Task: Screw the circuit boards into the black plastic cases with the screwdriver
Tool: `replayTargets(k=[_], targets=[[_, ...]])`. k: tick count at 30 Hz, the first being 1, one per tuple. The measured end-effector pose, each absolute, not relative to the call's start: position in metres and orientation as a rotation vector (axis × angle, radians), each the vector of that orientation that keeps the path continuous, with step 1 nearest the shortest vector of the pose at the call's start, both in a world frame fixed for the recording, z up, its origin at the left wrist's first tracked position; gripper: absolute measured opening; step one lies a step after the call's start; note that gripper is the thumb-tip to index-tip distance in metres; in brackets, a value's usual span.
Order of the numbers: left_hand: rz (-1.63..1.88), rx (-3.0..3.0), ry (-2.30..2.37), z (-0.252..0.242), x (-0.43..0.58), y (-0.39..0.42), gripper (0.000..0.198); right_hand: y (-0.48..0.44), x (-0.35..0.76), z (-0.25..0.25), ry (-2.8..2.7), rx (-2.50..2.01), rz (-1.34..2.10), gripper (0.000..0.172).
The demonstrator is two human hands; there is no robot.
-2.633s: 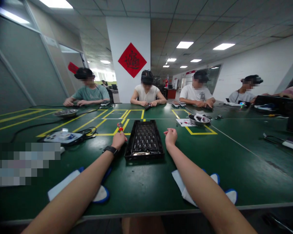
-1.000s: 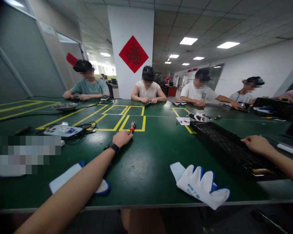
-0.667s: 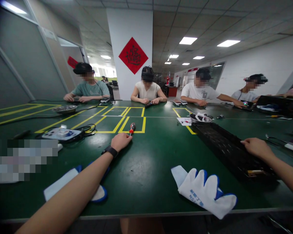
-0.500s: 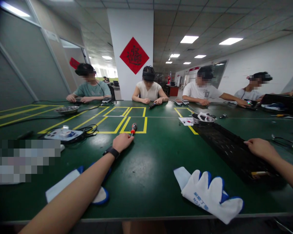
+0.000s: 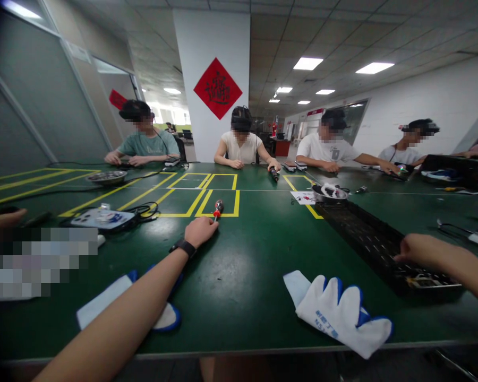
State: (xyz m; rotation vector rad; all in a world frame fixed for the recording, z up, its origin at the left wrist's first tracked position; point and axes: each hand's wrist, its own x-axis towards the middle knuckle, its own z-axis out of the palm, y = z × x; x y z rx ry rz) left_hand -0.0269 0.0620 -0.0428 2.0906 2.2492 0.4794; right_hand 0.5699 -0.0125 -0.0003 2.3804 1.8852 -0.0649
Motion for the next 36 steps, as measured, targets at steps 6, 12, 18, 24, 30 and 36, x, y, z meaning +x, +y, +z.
replayTargets(k=[6,12,18,24,30,36], targets=[[0.485,2.105,2.221,-0.040,-0.027,0.058,0.039,-0.057,0.535,-0.002,2.029,2.148,-0.480,0.035],[0.480,2.119,2.209,-0.040,-0.027,0.054,0.039,-0.057,0.533,0.001,2.006,2.214,-0.363,0.032],[0.442,2.104,2.219,-0.037,-0.025,0.054,0.039,-0.050,0.525,0.005,1.909,2.274,-0.350,0.026],[0.412,2.132,2.233,-0.036,-0.024,0.053,0.040,-0.044,0.519,0.010,1.792,2.265,-0.406,0.025],[0.409,2.134,2.220,-0.038,-0.025,0.055,0.040,-0.043,0.519,0.012,1.763,2.262,-0.437,0.030],[0.427,2.146,2.211,-0.038,-0.026,0.056,0.040,-0.048,0.516,0.009,1.772,2.383,-0.600,0.028]])
